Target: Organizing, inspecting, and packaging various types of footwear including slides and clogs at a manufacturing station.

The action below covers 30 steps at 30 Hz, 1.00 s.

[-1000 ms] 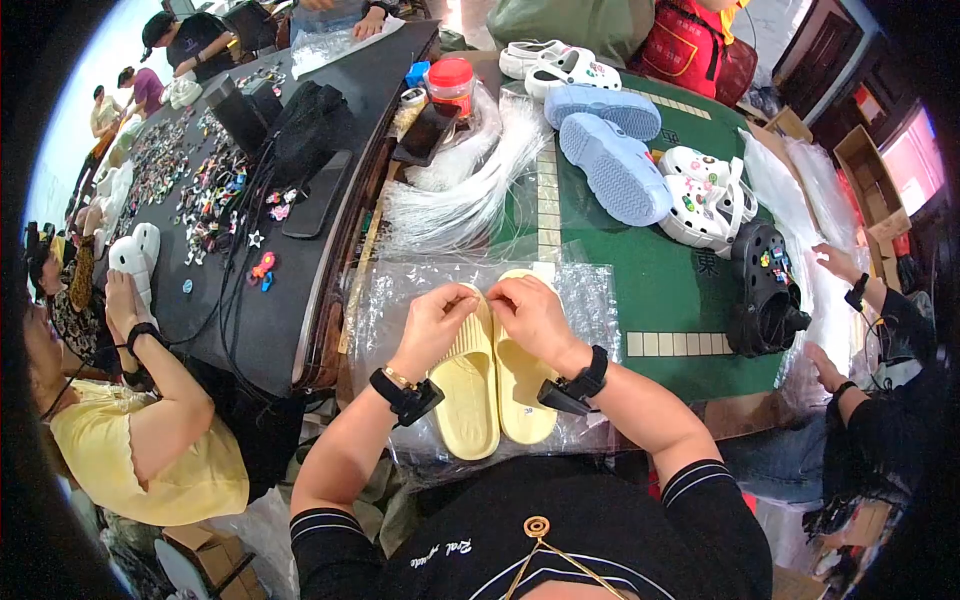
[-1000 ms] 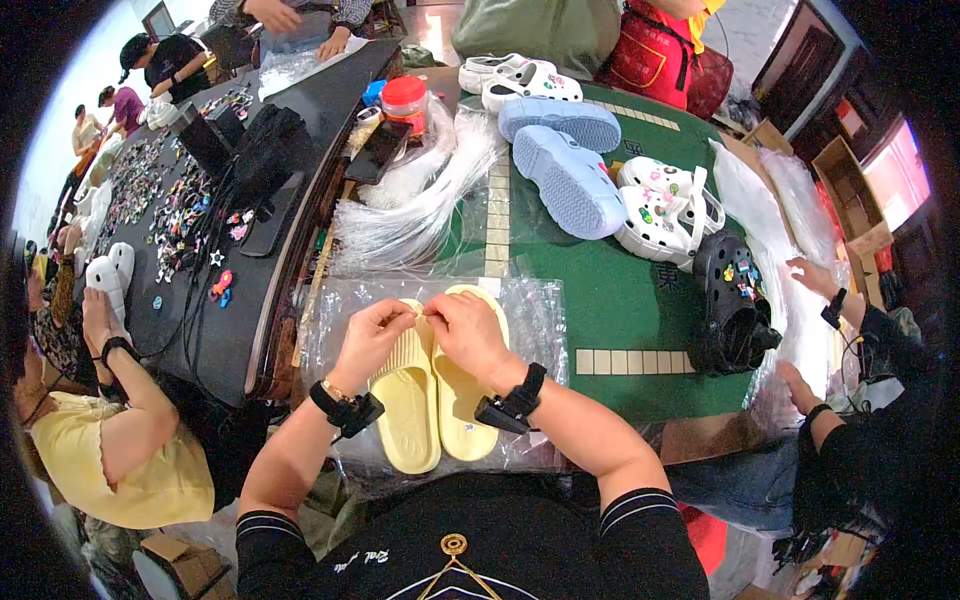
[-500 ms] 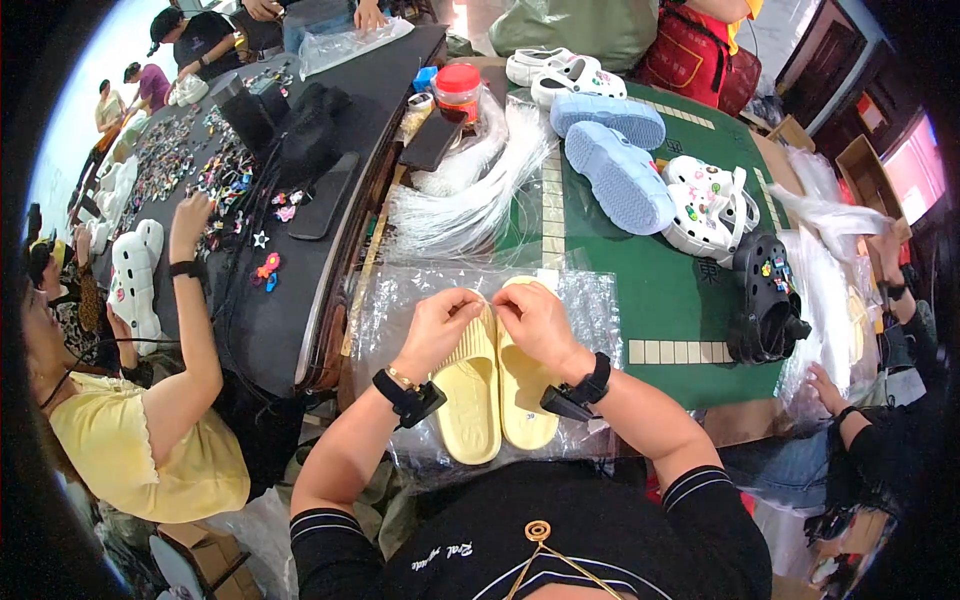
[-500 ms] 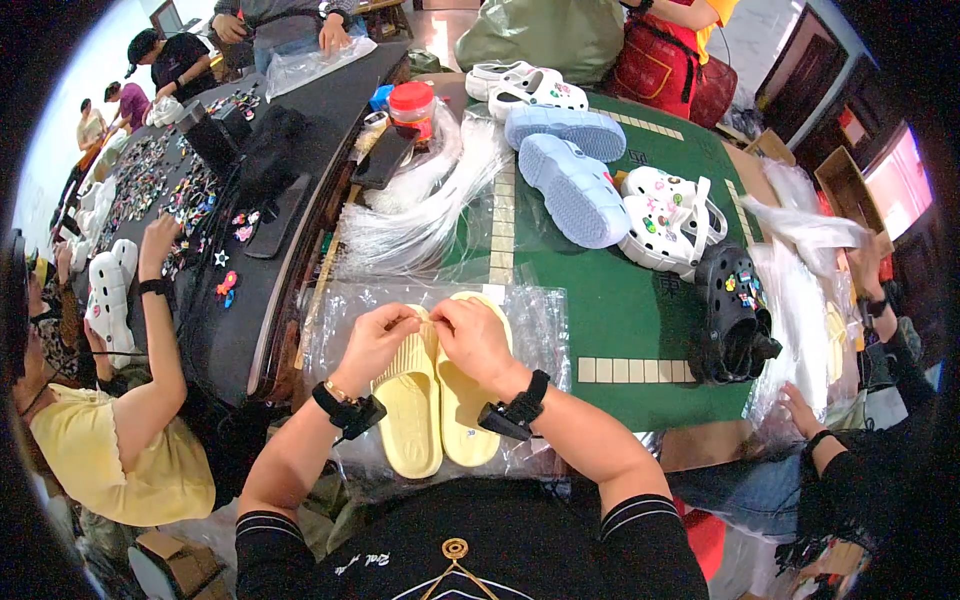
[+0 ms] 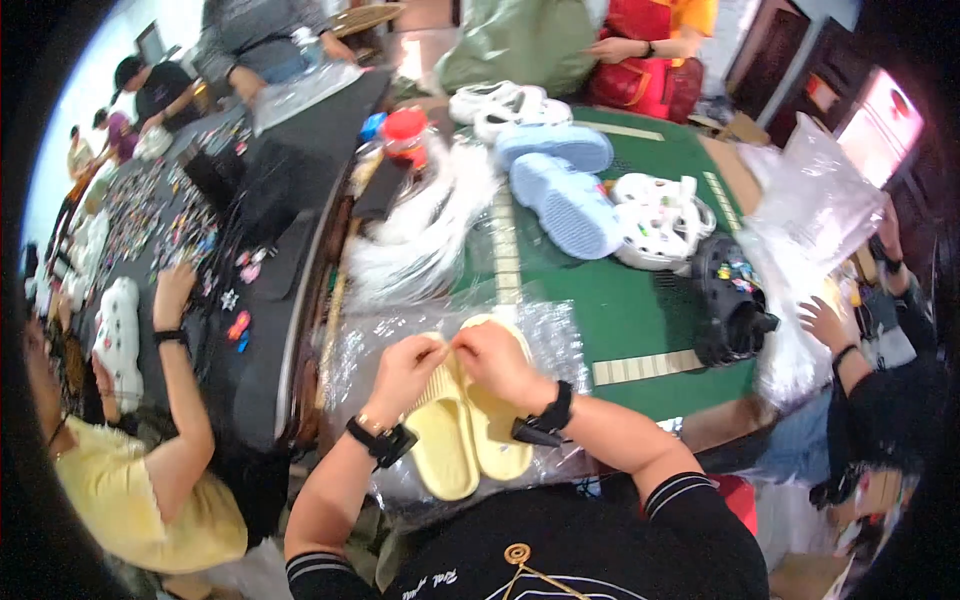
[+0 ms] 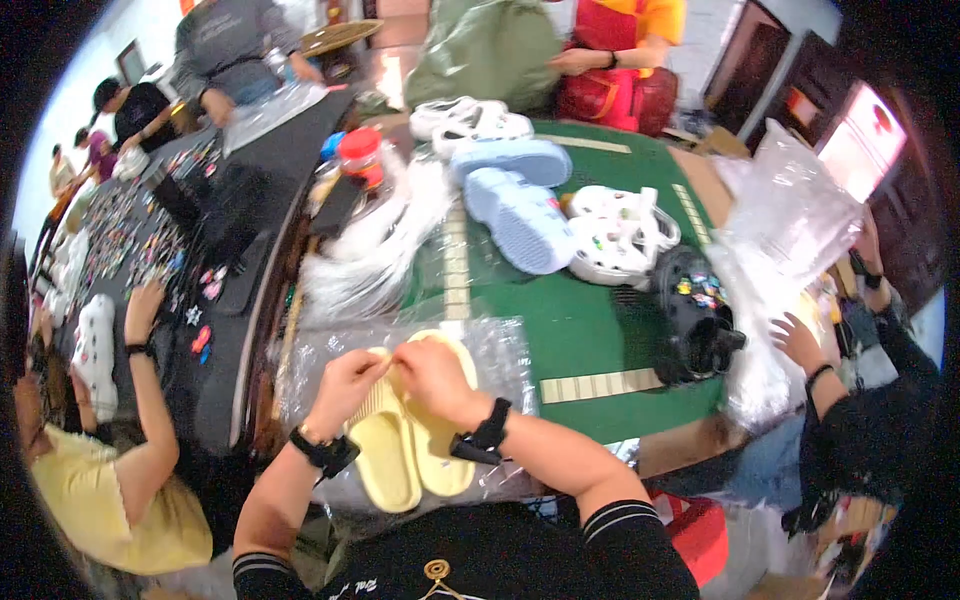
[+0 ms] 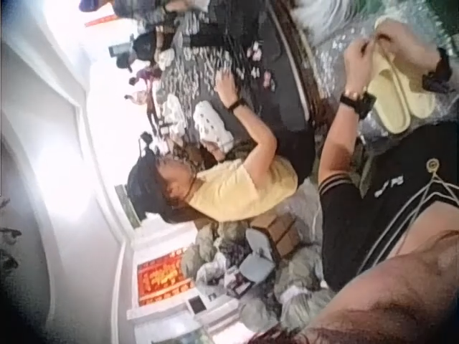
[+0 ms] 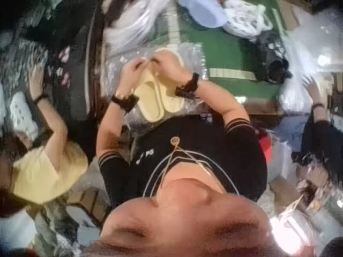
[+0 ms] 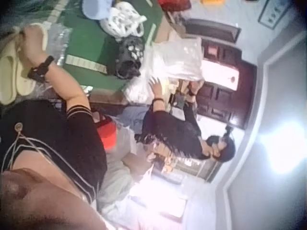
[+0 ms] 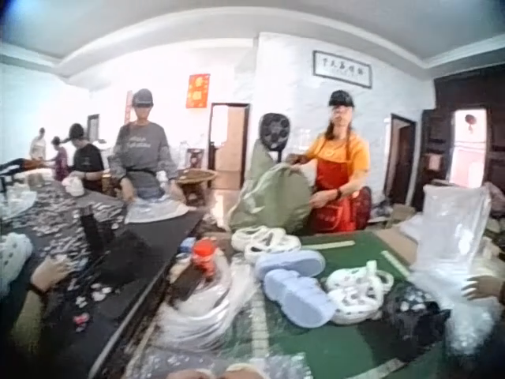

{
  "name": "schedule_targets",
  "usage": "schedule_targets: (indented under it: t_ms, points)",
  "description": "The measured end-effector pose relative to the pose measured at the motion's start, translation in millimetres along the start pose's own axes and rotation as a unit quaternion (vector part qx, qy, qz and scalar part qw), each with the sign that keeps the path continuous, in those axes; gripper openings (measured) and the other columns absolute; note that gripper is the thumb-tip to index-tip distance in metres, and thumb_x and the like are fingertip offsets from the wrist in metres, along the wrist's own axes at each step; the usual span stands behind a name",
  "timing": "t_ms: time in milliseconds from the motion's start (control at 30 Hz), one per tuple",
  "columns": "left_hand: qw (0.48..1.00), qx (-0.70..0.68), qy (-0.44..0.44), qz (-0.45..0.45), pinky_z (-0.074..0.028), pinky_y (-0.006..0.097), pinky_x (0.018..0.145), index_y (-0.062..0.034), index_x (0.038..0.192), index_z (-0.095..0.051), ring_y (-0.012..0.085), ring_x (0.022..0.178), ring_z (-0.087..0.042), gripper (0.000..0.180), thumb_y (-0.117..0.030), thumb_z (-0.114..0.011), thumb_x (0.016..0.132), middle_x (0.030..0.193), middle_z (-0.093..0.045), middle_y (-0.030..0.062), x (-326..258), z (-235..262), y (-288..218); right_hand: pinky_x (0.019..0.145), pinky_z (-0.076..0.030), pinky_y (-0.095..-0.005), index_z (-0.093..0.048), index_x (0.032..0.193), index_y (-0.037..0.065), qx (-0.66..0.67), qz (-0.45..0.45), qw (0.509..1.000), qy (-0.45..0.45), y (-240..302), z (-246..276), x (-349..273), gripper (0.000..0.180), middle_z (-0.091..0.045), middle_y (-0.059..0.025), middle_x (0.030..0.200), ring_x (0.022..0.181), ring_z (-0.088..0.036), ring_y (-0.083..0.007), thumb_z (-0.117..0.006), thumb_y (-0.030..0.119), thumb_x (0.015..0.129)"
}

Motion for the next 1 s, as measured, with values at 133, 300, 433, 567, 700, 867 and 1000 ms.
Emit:
schedule_targets:
  t_ms: [133, 300, 433, 567, 700, 867, 1000]
  points:
    - [1.0, -0.011, -0.005, -0.005, -0.05, 0.032, 0.066, 0.0011, 0.09, -0.067, 0.0241, 0.072, -0.064, 0.013, -0.01, -0.067, 0.083, 0.08, -0.065, 0.0143, -8.9, 6.7, 6.4, 0.07, -0.047, -0.0447, -0.063, 0.082, 0.006, 0.0, 0.022, 0.999, -0.024, 10.1, 7.5, 2.4, 0.007, -0.064, -0.0136, 0.076, 0.076, -0.059, -0.0348, -0.059, 0.009, 0.077]
    - [0.997, -0.025, -0.034, 0.063, -0.051, 0.033, 0.074, 0.0002, 0.105, -0.064, 0.0246, 0.083, -0.064, 0.022, -0.007, -0.065, 0.084, 0.098, -0.066, 0.0133, -10.1, 20.0, 13.8, 0.069, -0.049, -0.0396, -0.059, 0.087, 0.006, -0.012, -0.045, 0.998, -0.044, -0.5, 40.9, 12.8, 0.006, -0.066, -0.0118, 0.082, 0.075, -0.062, -0.0317, -0.057, 0.007, 0.082]
    - [0.989, 0.147, -0.031, 0.004, -0.045, 0.041, 0.09, 0.0009, 0.124, -0.053, 0.0329, 0.104, -0.056, 0.045, -0.007, -0.065, 0.082, 0.114, -0.059, 0.0176, -34.1, 36.1, 11.7, 0.064, -0.05, -0.0275, -0.054, 0.092, 0.005, 0.289, -0.112, 0.926, -0.217, -7.8, 95.6, 25.4, 0.002, -0.063, -0.0051, 0.08, 0.07, -0.062, -0.0132, -0.053, 0.006, 0.093]
    - [0.973, 0.23, 0.002, -0.018, -0.039, 0.044, 0.097, -0.001, 0.125, -0.052, 0.037, 0.115, -0.048, 0.051, -0.009, -0.068, 0.078, 0.123, -0.054, 0.0182, -70.3, 45.3, -6.1, 0.058, -0.04, -0.018, -0.052, 0.098, 0.003, 0.278, -0.04, 0.897, -0.341, 29.9, 178.6, 8.3, 0.004, -0.054, 0.0, 0.078, 0.07, -0.051, -0.004, -0.053, 0.003, 0.094]
    - [0.958, 0.286, -0.008, 0.018, -0.038, 0.05, 0.099, -0.0023, 0.128, -0.05, 0.0396, 0.119, -0.046, 0.052, -0.01, -0.067, 0.079, 0.129, -0.05, 0.0198, -106.4, 46.2, -0.2, 0.052, -0.043, -0.026, -0.061, 0.091, 0.005, 0.074, -0.156, 0.984, 0.038, 71.5, 169.1, -15.5, 0.017, -0.06, -0.0035, 0.068, 0.057, -0.056, -0.0122, -0.066, 0.019, 0.085]
    - [0.943, 0.327, 0.052, 0.012, -0.035, 0.051, 0.102, -0.0044, 0.131, -0.049, 0.0412, 0.126, -0.041, 0.052, -0.011, -0.064, 0.082, 0.134, -0.045, 0.0222, -100.1, 19.6, 2.8, 0.061, -0.05, -0.0451, -0.067, 0.081, 0.004, -0.023, -0.119, 0.956, 0.266, 59.3, 68.5, -49.0, 0.044, -0.064, -0.0182, 0.069, 0.066, -0.064, -0.037, -0.066, 0.048, 0.08]
    - [0.938, 0.335, 0.056, 0.068, -0.033, 0.051, 0.104, -0.002, 0.133, -0.046, 0.0434, 0.126, -0.039, 0.055, -0.008, -0.062, 0.081, 0.138, -0.042, 0.0221, -114.7, 31.1, 20.2, 0.062, -0.052, -0.0442, -0.067, 0.069, -0.001, -0.05, -0.146, 0.95, 0.271, 48.1, 7.4, -40.8, 0.051, -0.064, -0.0197, 0.068, 0.065, -0.065, -0.0363, -0.066, 0.049, 0.078]
Point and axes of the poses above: each hand's wrist, its own x-axis towards the middle knuckle, its own z-axis out of the back of the hand, y = z × x, the point moved 2 cm from there along x, towards the middle knuckle
